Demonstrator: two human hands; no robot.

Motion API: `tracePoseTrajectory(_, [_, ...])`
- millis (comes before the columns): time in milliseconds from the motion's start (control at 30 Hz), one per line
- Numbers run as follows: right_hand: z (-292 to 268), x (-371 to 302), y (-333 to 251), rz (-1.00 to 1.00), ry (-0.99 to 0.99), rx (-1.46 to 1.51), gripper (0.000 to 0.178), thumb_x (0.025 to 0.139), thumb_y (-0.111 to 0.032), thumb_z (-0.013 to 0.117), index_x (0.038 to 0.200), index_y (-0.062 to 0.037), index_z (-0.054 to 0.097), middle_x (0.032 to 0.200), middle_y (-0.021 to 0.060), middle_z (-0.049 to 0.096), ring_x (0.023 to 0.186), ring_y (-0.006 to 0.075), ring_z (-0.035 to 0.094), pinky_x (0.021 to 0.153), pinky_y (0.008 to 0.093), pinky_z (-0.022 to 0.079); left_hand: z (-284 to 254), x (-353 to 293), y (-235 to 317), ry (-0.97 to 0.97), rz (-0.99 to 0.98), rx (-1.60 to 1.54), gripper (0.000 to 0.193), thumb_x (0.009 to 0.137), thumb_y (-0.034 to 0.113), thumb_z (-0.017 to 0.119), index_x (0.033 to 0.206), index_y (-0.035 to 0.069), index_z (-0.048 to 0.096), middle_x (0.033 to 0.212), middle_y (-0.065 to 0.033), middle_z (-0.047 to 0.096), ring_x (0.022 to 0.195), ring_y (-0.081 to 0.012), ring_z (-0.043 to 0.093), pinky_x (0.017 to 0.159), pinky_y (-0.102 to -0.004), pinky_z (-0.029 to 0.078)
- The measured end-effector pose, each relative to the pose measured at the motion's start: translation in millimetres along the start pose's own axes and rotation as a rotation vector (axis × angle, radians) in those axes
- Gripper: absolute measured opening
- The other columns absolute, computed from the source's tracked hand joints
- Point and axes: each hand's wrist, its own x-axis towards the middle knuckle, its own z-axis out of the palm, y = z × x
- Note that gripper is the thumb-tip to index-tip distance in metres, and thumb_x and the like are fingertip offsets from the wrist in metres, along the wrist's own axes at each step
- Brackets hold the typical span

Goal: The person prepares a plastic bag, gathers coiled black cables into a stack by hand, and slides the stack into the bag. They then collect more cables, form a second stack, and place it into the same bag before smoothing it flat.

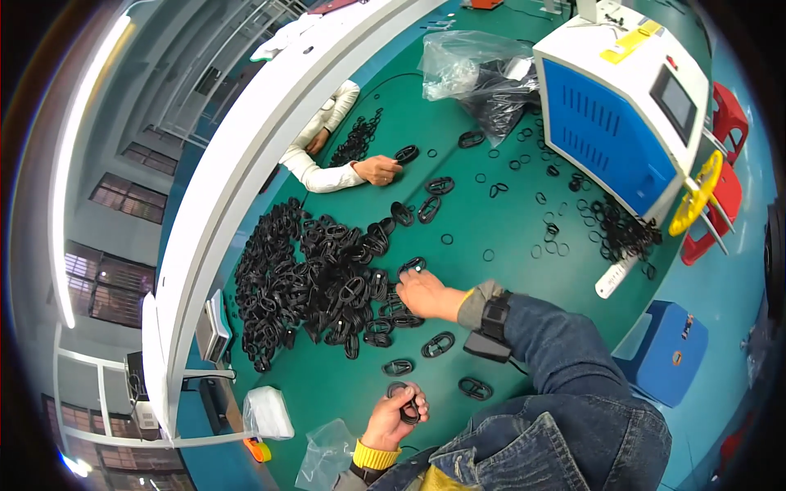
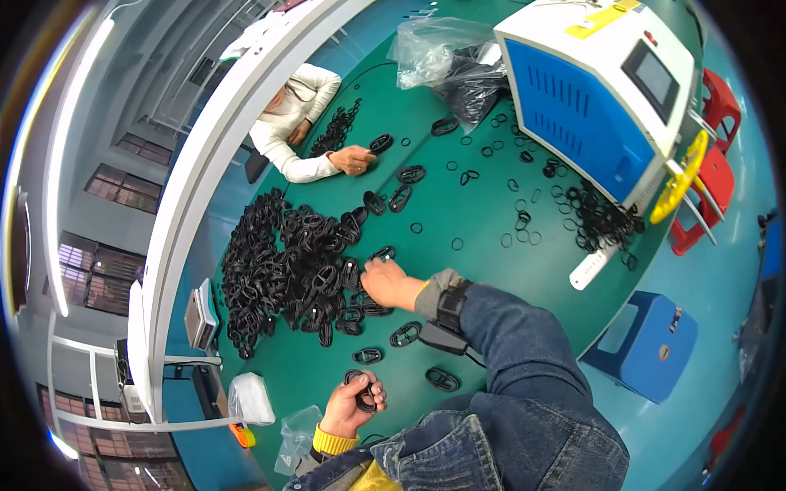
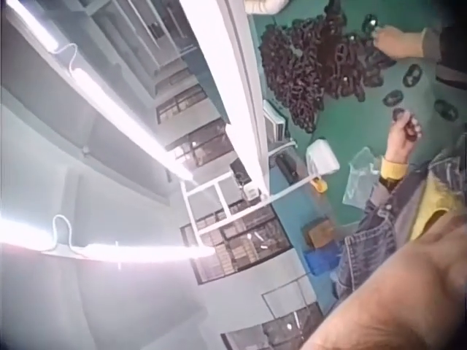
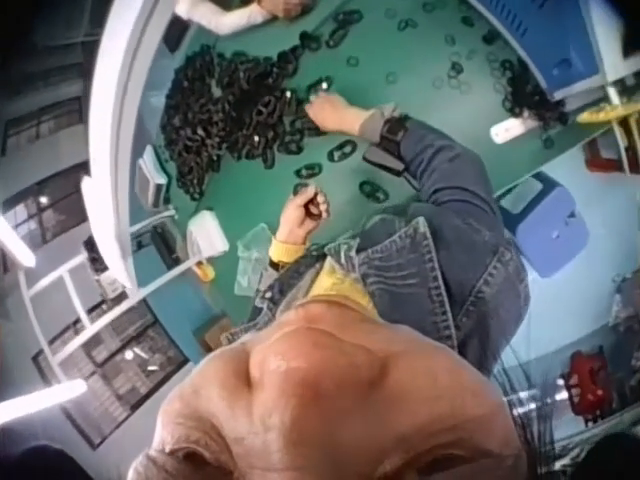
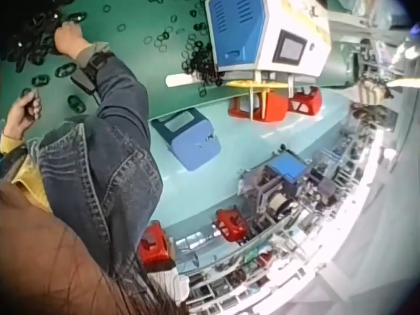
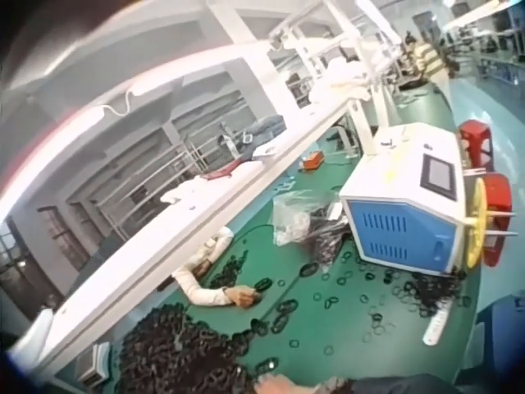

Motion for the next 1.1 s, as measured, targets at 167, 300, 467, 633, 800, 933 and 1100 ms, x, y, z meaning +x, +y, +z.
tracePoseTrajectory(167, [-23, -47, -20, 0.085, -0.253, 0.03, 0.018, 0.073, -0.012, 0.053, 0.086, -0.0016, 0.06, 0.093, 0.0168, 0.055, 0.09, 0.0331, 0.054, 0.071, 0.0425, 0.048, -23, -13, -13, -0.081, 0.005, -0.01, 0.018, 0.086, 0.024, 0.058, 0.087, 0.006, 0.053, 0.074, -0.0072, 0.054, 0.066, -0.021, 0.051, 0.059, -0.0336, 0.043])
tracePoseTrajectory(300, [-52, -31, 18, 0.147, -0.28, -0.006, 0.02, 0.072, -0.011, 0.053, 0.088, -0.0011, 0.06, 0.093, 0.0174, 0.057, 0.089, 0.0341, 0.055, 0.073, 0.0421, 0.049, -29, -1, -10, -0.049, 0.029, -0.049, 0.019, 0.086, 0.025, 0.057, 0.089, 0.006, 0.053, 0.075, -0.0065, 0.054, 0.067, -0.0203, 0.051, 0.058, -0.0329, 0.042])
tracePoseTrajectory(467, [-68, 44, 109, 0.348, -0.079, -0.091, 0.02, 0.078, -0.013, 0.049, 0.085, -0.0008, 0.063, 0.097, 0.0191, 0.058, 0.093, 0.034, 0.055, 0.074, 0.0426, 0.05, -20, 30, 3, 0.136, 0.008, -0.087, 0.025, 0.087, 0.029, 0.056, 0.095, 0.005, 0.055, 0.079, -0.0078, 0.054, 0.072, -0.0203, 0.05, 0.058, -0.0323, 0.041])
tracePoseTrajectory(633, [-44, 141, 195, 0.431, 0.084, -0.074, 0.018, 0.075, -0.009, 0.054, 0.091, -0.0021, 0.06, 0.094, 0.0154, 0.058, 0.084, 0.0324, 0.058, 0.076, 0.0402, 0.05, -15, 71, 33, 0.196, -0.067, -0.149, 0.043, 0.089, 0.043, 0.047, 0.108, 0.005, 0.049, 0.083, -0.0085, 0.055, 0.072, -0.0191, 0.051, 0.055, -0.0319, 0.042])
tracePoseTrajectory(800, [18, 223, 246, 0.541, 0.412, -0.219, 0.017, 0.081, -0.016, 0.052, 0.094, -0.0076, 0.059, 0.087, 0.0126, 0.057, 0.08, 0.0306, 0.059, 0.069, 0.0393, 0.051, -8, 141, 98, 0.226, -0.01, -0.203, 0.055, 0.089, 0.055, 0.04, 0.095, 0.003, 0.057, 0.093, -0.0097, 0.056, 0.077, -0.0225, 0.05, 0.054, -0.0292, 0.042])
tracePoseTrajectory(933, [31, 248, 272, 0.499, 0.425, -0.229, 0.016, 0.087, -0.02, 0.046, 0.091, -0.0105, 0.059, 0.083, 0.0115, 0.056, 0.075, 0.0281, 0.06, 0.061, 0.0389, 0.052, 27, 201, 173, 0.18, 0.213, -0.082, 0.06, 0.087, 0.06, 0.038, 0.107, 0.005, 0.052, 0.086, -0.0091, 0.058, 0.07, -0.0193, 0.052, 0.049, -0.0252, 0.04])
tracePoseTrajectory(1100, [9, 222, 306, 0.139, 0.534, -0.288, 0.016, 0.082, -0.017, 0.051, 0.076, -0.009, 0.063, 0.074, 0.011, 0.061, 0.07, 0.0262, 0.063, 0.057, 0.0367, 0.052, 41, 280, 250, 0.086, 0.127, -0.123, 0.06, 0.089, 0.057, 0.037, 0.108, 0.003, 0.053, 0.085, -0.011, 0.057, 0.069, -0.0214, 0.051, 0.049, -0.027, 0.04])
